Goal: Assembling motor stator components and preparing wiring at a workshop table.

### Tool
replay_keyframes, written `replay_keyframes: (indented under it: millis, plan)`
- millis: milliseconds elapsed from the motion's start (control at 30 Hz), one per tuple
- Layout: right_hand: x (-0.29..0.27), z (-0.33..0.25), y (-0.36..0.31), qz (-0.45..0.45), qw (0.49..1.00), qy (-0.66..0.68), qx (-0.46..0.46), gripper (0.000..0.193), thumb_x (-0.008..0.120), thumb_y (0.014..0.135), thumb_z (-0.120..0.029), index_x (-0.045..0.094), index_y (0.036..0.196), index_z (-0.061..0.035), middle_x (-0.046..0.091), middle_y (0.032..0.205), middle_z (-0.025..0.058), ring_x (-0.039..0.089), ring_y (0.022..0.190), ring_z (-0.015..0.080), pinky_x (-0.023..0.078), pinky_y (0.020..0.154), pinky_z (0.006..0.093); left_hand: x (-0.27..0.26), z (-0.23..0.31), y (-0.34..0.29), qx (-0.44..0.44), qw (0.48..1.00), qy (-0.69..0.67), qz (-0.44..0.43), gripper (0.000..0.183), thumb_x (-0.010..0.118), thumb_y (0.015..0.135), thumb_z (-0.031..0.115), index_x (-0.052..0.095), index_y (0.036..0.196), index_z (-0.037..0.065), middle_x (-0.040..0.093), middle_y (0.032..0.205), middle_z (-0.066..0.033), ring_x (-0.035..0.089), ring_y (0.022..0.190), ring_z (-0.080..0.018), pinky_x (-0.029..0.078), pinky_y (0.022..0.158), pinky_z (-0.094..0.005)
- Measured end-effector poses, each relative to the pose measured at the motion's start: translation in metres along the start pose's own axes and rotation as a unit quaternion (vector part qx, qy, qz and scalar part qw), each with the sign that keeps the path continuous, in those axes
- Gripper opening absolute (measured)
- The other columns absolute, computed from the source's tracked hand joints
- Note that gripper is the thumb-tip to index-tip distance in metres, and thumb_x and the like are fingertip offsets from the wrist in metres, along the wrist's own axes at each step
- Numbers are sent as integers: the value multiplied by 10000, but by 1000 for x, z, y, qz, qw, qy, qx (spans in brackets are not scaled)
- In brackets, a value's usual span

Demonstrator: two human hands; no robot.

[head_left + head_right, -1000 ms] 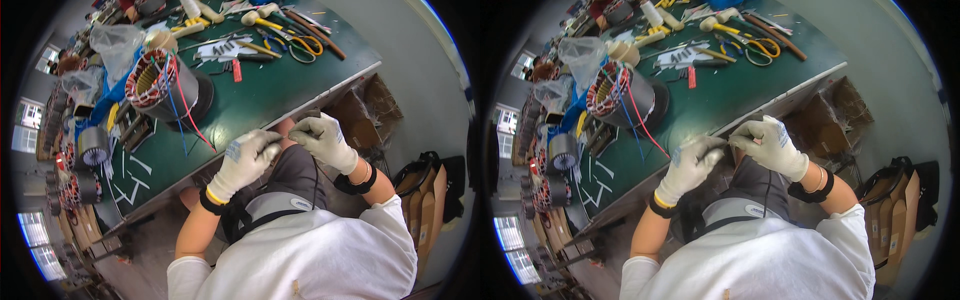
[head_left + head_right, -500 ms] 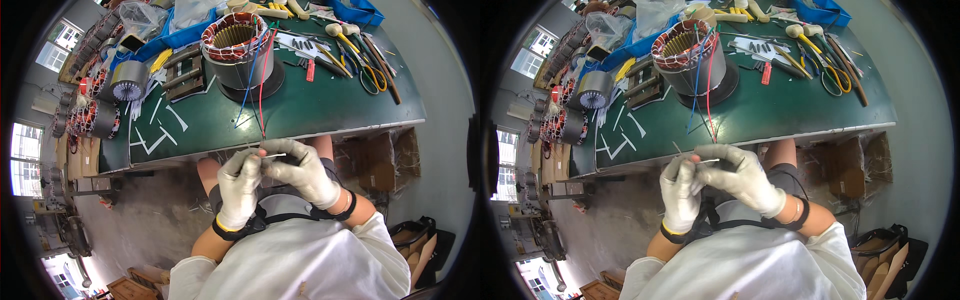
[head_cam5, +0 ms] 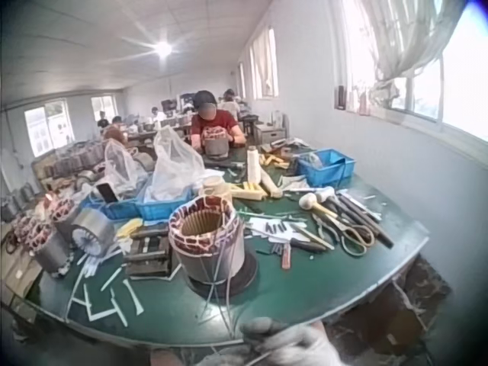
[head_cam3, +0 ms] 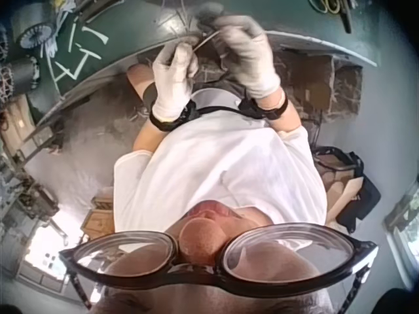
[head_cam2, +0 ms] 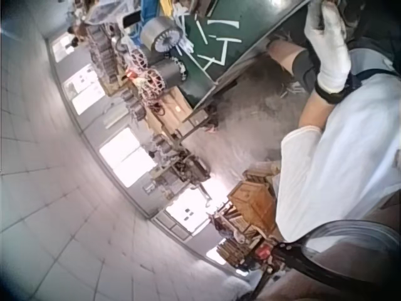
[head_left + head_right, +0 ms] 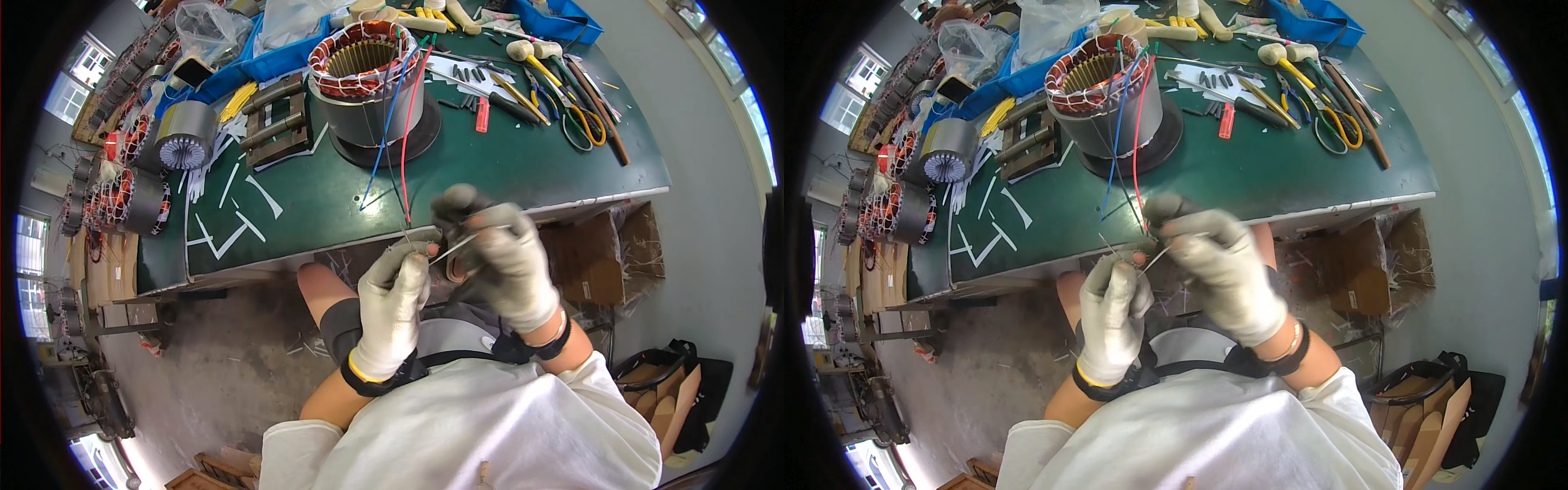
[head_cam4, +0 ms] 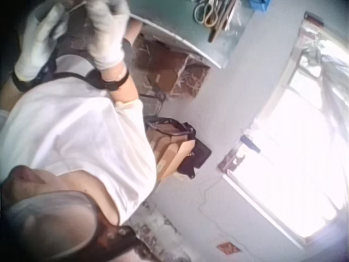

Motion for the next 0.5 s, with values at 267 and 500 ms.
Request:
replay_keyframes:
  millis: [267,500]
  plan:
    - [13,-24,7,15,948,-262,180,322,728,840,4,640,1143,70,709,918,92,678,790,111,566,701,247,-4,14,-6,-18,995,95,-14,302,679,958,231,675,1100,-36,632,753,-17,452,599,-29,340,532,-188]
    - [16,-20,6,-12,950,-283,132,167,723,878,-51,707,997,65,714,937,92,679,831,124,564,731,258,-11,16,-8,17,990,142,-10,341,699,943,279,668,1088,-28,650,725,-40,491,603,-46,336,523,-200]
Point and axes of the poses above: each hand's wrist, its own y-axis towards the middle knuckle, its own x-axis out of the palm, z = x × y, the point moved 7 cm from there along y, towards the middle knuckle
